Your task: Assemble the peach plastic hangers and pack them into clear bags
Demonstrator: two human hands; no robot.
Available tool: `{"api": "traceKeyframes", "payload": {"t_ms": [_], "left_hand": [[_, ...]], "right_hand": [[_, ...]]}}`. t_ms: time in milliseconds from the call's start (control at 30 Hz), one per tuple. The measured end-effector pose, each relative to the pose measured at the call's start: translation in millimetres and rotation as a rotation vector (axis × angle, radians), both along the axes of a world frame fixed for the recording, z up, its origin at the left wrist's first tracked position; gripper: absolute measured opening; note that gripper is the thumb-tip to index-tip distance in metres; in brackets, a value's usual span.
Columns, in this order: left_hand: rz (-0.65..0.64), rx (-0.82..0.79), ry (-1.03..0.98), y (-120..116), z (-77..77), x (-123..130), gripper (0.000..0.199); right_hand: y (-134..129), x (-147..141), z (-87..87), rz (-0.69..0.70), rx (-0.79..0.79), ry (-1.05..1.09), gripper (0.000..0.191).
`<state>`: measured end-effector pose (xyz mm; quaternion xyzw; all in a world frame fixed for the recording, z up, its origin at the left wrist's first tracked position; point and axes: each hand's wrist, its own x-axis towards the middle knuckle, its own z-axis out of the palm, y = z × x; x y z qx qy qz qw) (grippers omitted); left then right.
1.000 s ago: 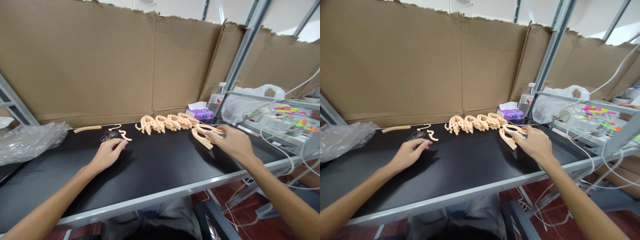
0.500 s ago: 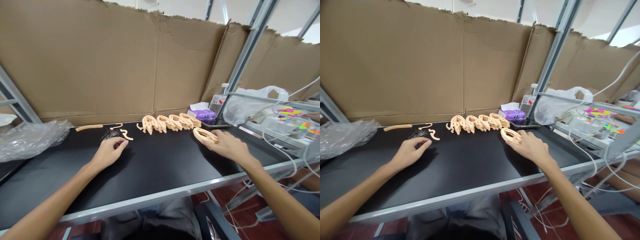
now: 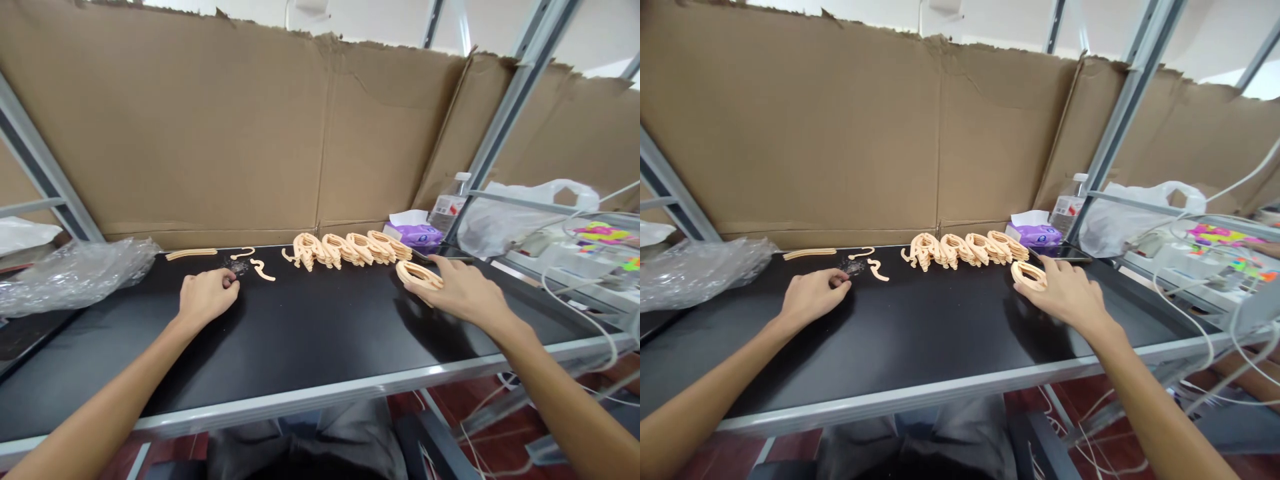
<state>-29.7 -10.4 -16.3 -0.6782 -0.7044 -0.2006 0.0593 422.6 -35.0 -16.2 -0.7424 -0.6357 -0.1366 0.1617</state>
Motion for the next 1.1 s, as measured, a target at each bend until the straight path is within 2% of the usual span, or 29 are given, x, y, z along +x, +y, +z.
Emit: {"api": "traceKeyframes", "payload": {"t_ms": [67, 133, 200, 267, 333, 400, 467, 567, 733, 867, 967, 1100], "left_hand": [[0.008, -0.005, 0.035, 3, -1.0, -4, 0.032], [0.013, -0.008, 0.068, 6, -2.7, -7, 0.035], [0.018, -0.010, 0.094, 9, -5.1, -10, 0.037], [0.029, -0.010, 0.114, 12, -7.6, -13, 0.038], [0.045, -0.006, 0.128, 17, -9.6, -18, 0.039], [0.064, 0.001, 0.142, 23, -10.9, -25, 0.039], [0.081, 0.009, 0.156, 32, -11.4, -34, 0.041], [0.102, 0.016, 0.171, 47, -11.4, -50, 0.042], [0.137, 0.003, 0.176, 77, -8.1, -74, 0.051], [0.079, -0.046, 0.156, 97, -3.4, -84, 0.061], [0.029, -0.104, 0.125, 103, -0.5, -86, 0.051], [-0.043, -0.111, 0.061, 94, 3.5, -80, 0.044]], "right_hand": [[-3, -26, 5.6, 0.167, 0.113, -0.033, 0.067], [-4, -64, 9.6, 0.444, 0.143, -0.022, 0.052], [-2, -108, 9.6, 0.666, 0.075, 0.022, 0.042], [5, -151, 5.1, 0.831, 0.008, 0.061, 0.039], [13, -185, -3.1, 0.960, -0.049, 0.096, 0.041], [21, -206, -12.8, 1.054, -0.088, 0.141, 0.043], [27, -214, -21.3, 1.104, -0.117, 0.179, 0.044], [29, -214, -27.5, 1.098, -0.127, 0.204, 0.044], [26, -212, -25.6, 1.069, -0.120, 0.188, 0.040], [26, -213, -24.1, 1.071, -0.120, 0.167, 0.042], [28, -212, -23.3, 1.067, -0.121, 0.160, 0.043], [29, -211, -21.9, 1.070, -0.122, 0.153, 0.042]]}}
